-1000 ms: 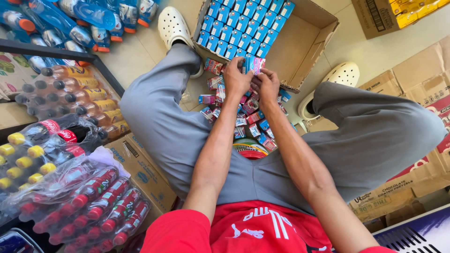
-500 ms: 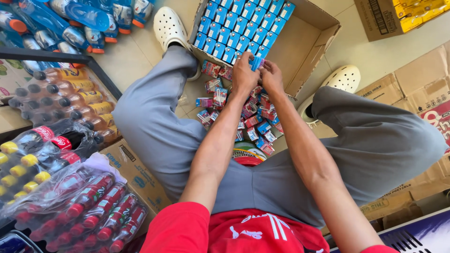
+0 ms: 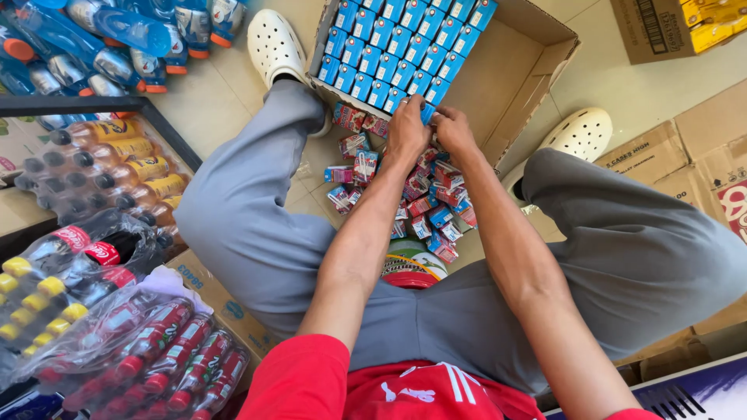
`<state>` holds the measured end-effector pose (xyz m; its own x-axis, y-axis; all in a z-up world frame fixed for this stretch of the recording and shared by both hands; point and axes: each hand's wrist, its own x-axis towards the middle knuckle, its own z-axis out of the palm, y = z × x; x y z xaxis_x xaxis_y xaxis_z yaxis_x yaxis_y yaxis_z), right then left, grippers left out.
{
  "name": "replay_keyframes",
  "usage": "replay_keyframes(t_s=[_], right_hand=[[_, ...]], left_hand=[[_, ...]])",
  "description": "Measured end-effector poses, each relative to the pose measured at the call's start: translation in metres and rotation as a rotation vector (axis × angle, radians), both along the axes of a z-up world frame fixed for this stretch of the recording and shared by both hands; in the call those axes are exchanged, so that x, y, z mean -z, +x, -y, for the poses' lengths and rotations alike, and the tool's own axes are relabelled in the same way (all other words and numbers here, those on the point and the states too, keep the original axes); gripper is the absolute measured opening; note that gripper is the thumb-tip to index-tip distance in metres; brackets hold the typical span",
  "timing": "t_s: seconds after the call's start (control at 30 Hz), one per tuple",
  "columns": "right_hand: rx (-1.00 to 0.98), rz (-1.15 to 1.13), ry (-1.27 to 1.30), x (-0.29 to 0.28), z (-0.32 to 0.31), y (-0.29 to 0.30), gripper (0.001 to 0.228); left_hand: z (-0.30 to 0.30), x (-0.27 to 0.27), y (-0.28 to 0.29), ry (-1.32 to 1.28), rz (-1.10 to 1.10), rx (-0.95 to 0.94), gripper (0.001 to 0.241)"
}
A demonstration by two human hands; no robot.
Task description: Packing small drink cartons and snack packets into larger cardboard boxes on the floor.
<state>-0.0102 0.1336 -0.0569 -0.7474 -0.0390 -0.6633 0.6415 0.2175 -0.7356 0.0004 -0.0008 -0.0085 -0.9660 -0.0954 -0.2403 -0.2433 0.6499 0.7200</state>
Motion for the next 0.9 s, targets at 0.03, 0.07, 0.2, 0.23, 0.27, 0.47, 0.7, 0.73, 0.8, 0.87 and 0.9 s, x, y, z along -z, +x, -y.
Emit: replay_keyframes(t_s=[0.03, 0.07, 0.2, 0.23, 0.27, 0.47, 0.7, 0.73, 0.8, 0.87, 0.9], right_hand=[[0.003, 0.004, 0.001, 0.000, -0.001, -0.001, 0.036], [0.008, 0.041, -0.051, 0.000, -0.002, -0.002, 0.036], [0.042, 0.136, -0.220, -0.008, 0.001, -0.007, 0.036], [0.042, 0.141, -0.220, 0.003, -0.002, -0.004, 0.036], [0.070, 0.148, -0.280, 0.015, -0.006, -0.001, 0.037], [0.187, 0.214, -0.444, 0.032, -0.013, 0.006, 0.039], [0.201, 0.153, -0.449, 0.041, -0.013, 0.012, 0.045], [0.202, 0.153, -0.448, 0.051, -0.017, 0.014, 0.045], [0.175, 0.139, -0.459, 0.070, -0.021, 0.013, 0.045], [0.193, 0.168, -0.477, 0.052, -0.018, 0.013, 0.045], [0.215, 0.191, -0.495, 0.043, -0.017, 0.009, 0.045]], left_hand=[[0.000, 0.004, -0.001, 0.001, 0.004, 0.003, 0.039], [-0.001, 0.007, -0.002, -0.010, -0.013, 0.005, 0.038], [0.000, 0.012, -0.006, -0.022, -0.035, -0.012, 0.035], [0.001, 0.009, -0.005, -0.022, -0.031, -0.013, 0.035], [0.001, 0.006, -0.004, -0.014, -0.021, -0.013, 0.035], [-0.001, 0.006, 0.007, -0.023, 0.010, 0.013, 0.035], [-0.012, -0.005, 0.023, -0.238, 0.003, 0.145, 0.032], [-0.013, -0.007, 0.026, -0.236, 0.003, 0.147, 0.032], [-0.015, -0.013, 0.026, -0.386, 0.030, 0.175, 0.033], [-0.015, -0.015, 0.035, -0.397, 0.058, 0.171, 0.034], [-0.016, -0.015, 0.036, -0.408, 0.079, 0.170, 0.035]])
